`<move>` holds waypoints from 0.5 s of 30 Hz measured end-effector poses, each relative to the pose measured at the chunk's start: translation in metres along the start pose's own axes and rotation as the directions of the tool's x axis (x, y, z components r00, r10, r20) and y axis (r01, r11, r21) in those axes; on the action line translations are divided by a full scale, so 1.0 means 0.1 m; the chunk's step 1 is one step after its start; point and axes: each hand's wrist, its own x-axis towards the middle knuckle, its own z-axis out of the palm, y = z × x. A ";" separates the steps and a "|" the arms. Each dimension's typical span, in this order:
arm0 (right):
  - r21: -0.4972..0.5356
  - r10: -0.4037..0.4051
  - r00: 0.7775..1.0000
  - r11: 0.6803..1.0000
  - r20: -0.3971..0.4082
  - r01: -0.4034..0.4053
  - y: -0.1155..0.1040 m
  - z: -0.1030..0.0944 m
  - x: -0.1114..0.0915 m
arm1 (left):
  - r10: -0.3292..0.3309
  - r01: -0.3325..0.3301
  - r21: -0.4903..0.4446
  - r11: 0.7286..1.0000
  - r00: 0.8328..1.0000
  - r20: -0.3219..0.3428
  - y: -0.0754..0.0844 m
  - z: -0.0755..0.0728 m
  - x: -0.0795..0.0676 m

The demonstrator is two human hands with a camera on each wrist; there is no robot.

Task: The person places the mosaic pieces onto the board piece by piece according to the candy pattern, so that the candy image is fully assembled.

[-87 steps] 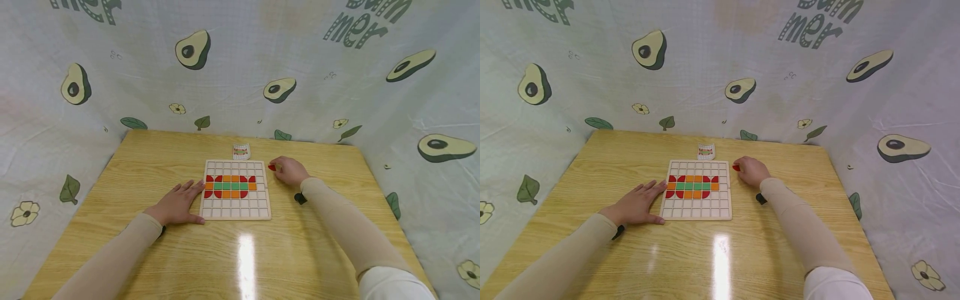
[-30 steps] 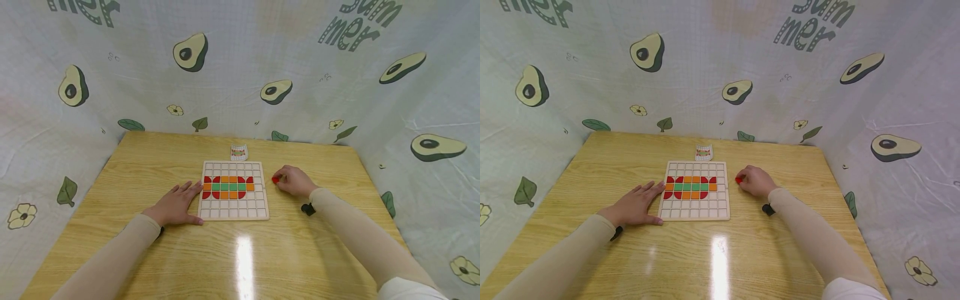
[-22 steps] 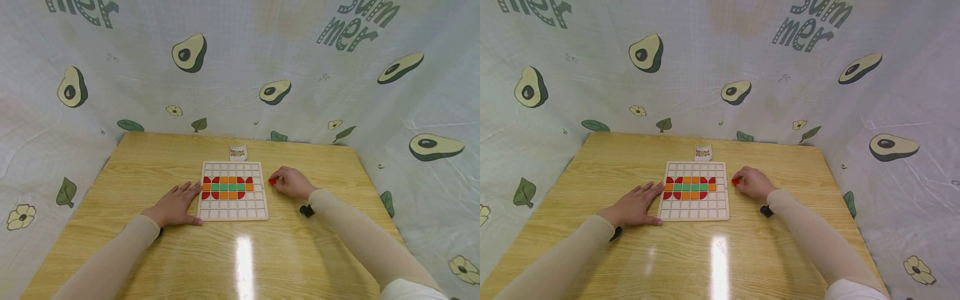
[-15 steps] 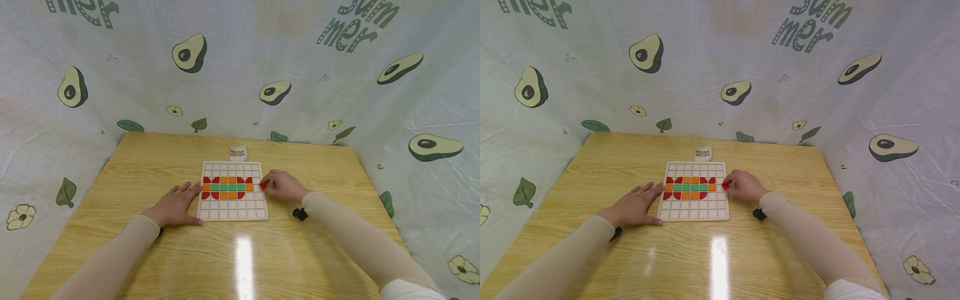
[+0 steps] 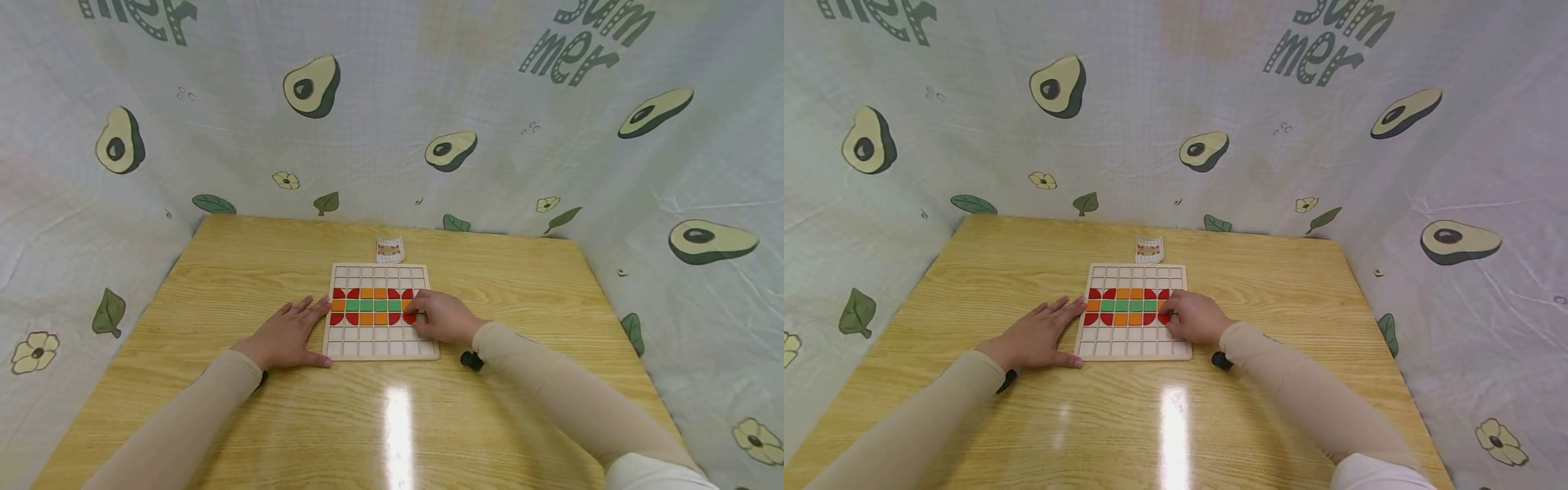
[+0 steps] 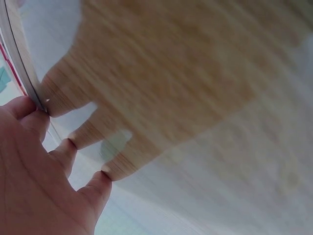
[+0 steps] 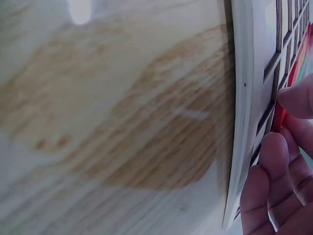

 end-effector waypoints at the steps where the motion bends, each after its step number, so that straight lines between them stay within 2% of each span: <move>1: -0.001 0.002 1.000 1.000 -0.002 -0.002 0.00 0.00 0.00 | -0.001 0.001 0.000 1.000 1.000 0.001 0.00 0.00 0.00; 15: 0.002 0.000 1.000 1.000 -0.008 0.000 -0.01 -0.01 -0.01 | 0.000 0.000 0.005 1.000 1.000 -0.004 -0.02 0.04 0.02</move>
